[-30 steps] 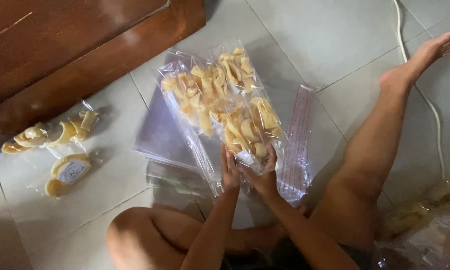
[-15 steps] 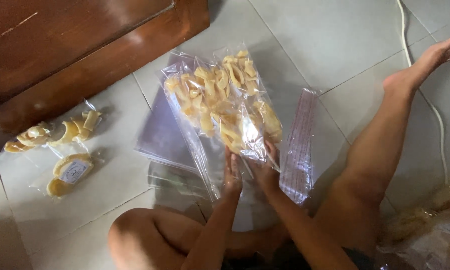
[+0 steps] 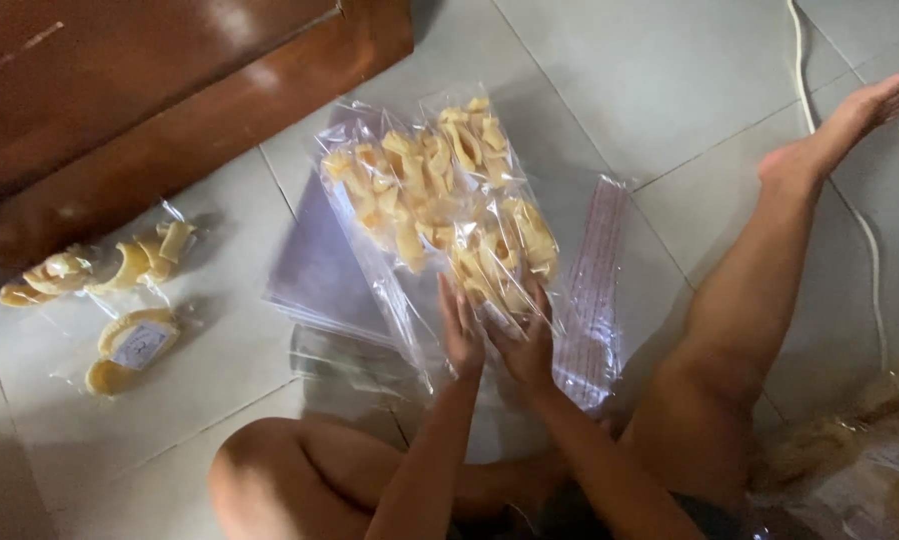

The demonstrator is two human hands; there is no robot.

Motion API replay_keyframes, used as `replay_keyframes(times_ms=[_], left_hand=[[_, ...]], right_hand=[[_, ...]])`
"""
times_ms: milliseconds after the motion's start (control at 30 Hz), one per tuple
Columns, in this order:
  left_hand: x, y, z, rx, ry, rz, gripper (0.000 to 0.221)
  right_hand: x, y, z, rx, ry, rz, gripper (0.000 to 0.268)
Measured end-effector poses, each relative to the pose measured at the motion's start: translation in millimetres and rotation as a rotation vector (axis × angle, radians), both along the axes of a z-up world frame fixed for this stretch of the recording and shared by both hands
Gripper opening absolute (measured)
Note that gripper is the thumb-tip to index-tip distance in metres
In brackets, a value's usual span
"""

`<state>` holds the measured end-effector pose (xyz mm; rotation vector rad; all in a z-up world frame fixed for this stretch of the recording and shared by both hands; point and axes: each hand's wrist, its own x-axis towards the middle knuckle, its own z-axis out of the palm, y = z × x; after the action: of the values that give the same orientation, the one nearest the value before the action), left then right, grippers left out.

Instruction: The person is sitting on the floor, picking up individual pieces of dried snacks and placing them into clear plastic bags for packaging.

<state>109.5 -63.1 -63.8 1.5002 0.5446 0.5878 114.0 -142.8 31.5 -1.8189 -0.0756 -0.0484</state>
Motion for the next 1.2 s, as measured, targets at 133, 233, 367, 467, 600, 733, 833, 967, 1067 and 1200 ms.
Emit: replay_keyframes(times_ms=[133,233,367,467,600,733,833,967,1067,1200], left_hand=[[-17,4,6,-0.001,0.161,-0.119,0.06],[-13,0,-21,-0.076,0.115,-0.075,0.058],[-24,9,-12,0.063,0.331,-0.237,0.061],[-25,6,0,0.019,0.337,-0.244,0.063],[-24,7,2,0.099,0.306,-0.211,0.062],[-13,2,1,0.113,0.267,-0.141,0.062],[-11,2,12,0.124,0.229,-0.134,0.064],[-14,8,14,0.027,0.243,-0.18,0.065],[-33,9,12,0.056,0.284,-0.157,0.065],[-58,0,3,0.117,0.378,-0.178,0.064]], right_hand=[[-26,-2,-23,0.028,0.228,-0.148,0.115],[-36,-23,-70,-0.002,0.27,-0.184,0.112],[-29,-34,-125,-0.201,0.149,-0.203,0.049],[-11,-11,-101,-0.417,0.159,-0.208,0.027],[-11,-4,-99,-0.356,0.251,-0.226,0.044],[-25,4,-34,-0.136,0.354,-0.18,0.04],[-28,9,3,-0.064,0.367,-0.12,0.031],[-21,-1,-17,-0.165,0.317,-0.083,0.032],[-27,-33,-76,-0.196,0.358,-0.105,0.035],[-30,-51,-91,-0.218,0.342,-0.041,0.019]])
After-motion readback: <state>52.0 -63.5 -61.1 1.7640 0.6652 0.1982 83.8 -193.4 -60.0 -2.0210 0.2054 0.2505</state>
